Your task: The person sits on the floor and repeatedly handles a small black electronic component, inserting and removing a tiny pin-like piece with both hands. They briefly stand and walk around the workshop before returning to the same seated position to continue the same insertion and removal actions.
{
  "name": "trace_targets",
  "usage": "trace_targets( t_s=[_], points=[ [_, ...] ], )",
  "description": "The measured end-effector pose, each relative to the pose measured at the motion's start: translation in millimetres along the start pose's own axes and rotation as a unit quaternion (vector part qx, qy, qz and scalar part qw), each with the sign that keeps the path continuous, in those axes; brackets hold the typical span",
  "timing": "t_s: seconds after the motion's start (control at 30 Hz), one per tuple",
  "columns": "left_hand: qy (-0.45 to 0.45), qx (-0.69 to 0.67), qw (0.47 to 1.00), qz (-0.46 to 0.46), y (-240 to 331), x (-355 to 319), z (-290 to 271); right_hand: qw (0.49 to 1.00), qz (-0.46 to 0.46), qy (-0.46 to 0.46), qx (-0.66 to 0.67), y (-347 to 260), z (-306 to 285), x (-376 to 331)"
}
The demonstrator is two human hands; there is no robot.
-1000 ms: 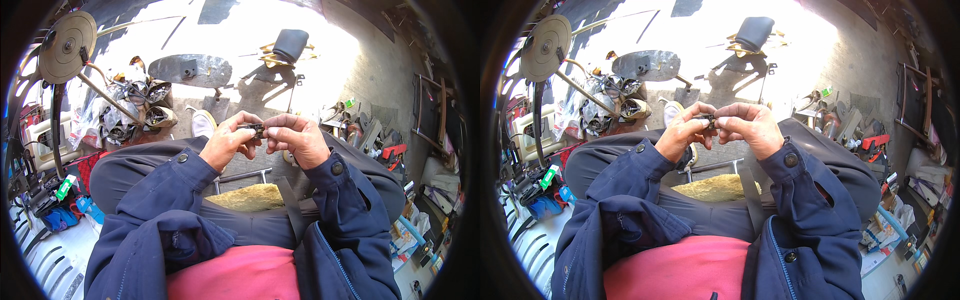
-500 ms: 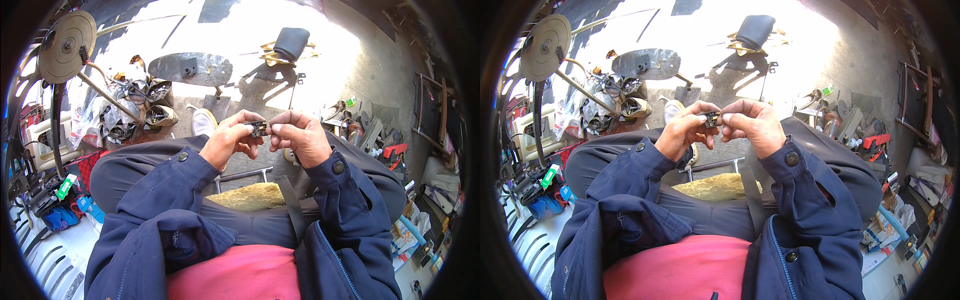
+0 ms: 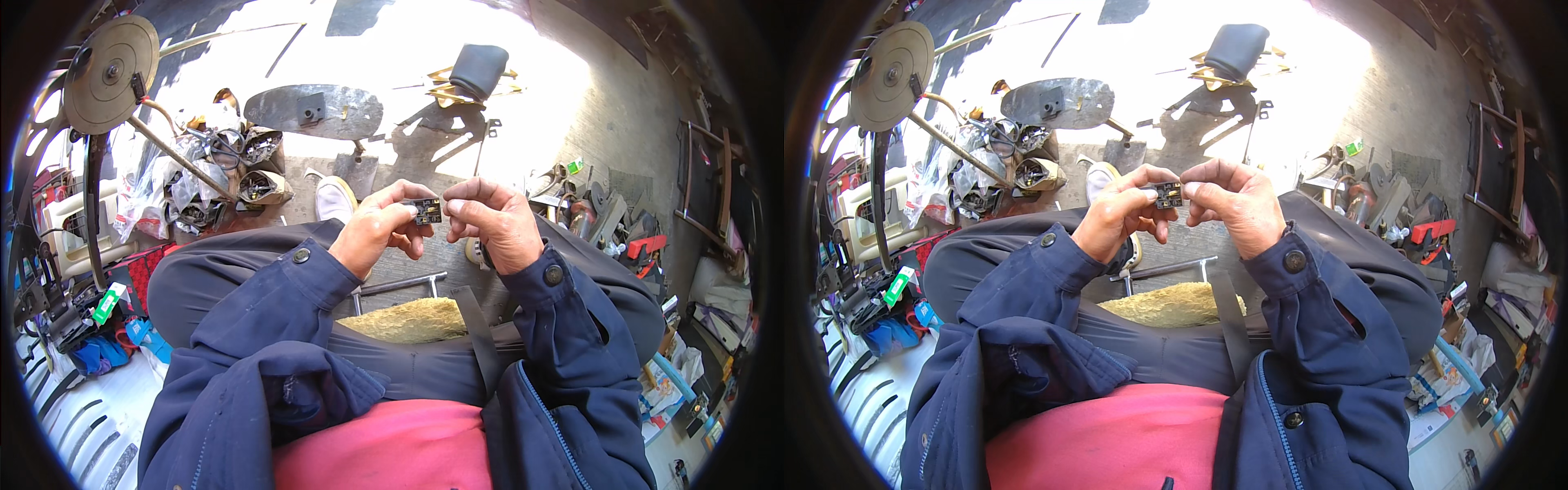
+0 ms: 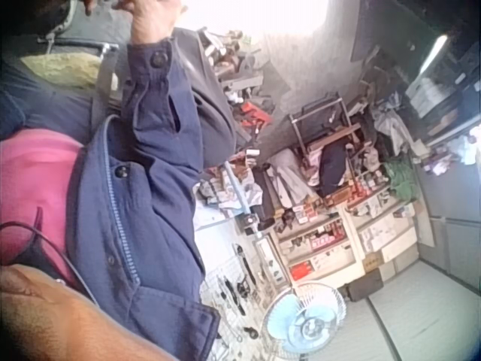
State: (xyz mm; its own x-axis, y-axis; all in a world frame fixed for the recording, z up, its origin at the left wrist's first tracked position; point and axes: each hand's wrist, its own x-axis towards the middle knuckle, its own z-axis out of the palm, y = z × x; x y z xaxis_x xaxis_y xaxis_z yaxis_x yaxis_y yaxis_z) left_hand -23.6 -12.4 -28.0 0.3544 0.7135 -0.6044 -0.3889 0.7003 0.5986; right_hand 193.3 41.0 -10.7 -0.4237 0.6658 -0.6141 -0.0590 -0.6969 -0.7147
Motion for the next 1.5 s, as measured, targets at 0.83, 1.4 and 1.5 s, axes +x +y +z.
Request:
trace_targets(
  t_s=[0.83,1.4,1.5],
  points=[
    [0.007,0.035,0.999,-0.006,0,1,0,0.999,-0.014,0.007,-0.034,-1,4,-1],
    [0.005,0.091,0.995,0.031,-4,1,5,0.998,-0.027,0.015,-0.047,-1,5,0],
    [0.006,0.102,0.994,0.035,-4,1,5,0.998,-0.033,0.016,-0.055,-1,5,-1]
  ],
)
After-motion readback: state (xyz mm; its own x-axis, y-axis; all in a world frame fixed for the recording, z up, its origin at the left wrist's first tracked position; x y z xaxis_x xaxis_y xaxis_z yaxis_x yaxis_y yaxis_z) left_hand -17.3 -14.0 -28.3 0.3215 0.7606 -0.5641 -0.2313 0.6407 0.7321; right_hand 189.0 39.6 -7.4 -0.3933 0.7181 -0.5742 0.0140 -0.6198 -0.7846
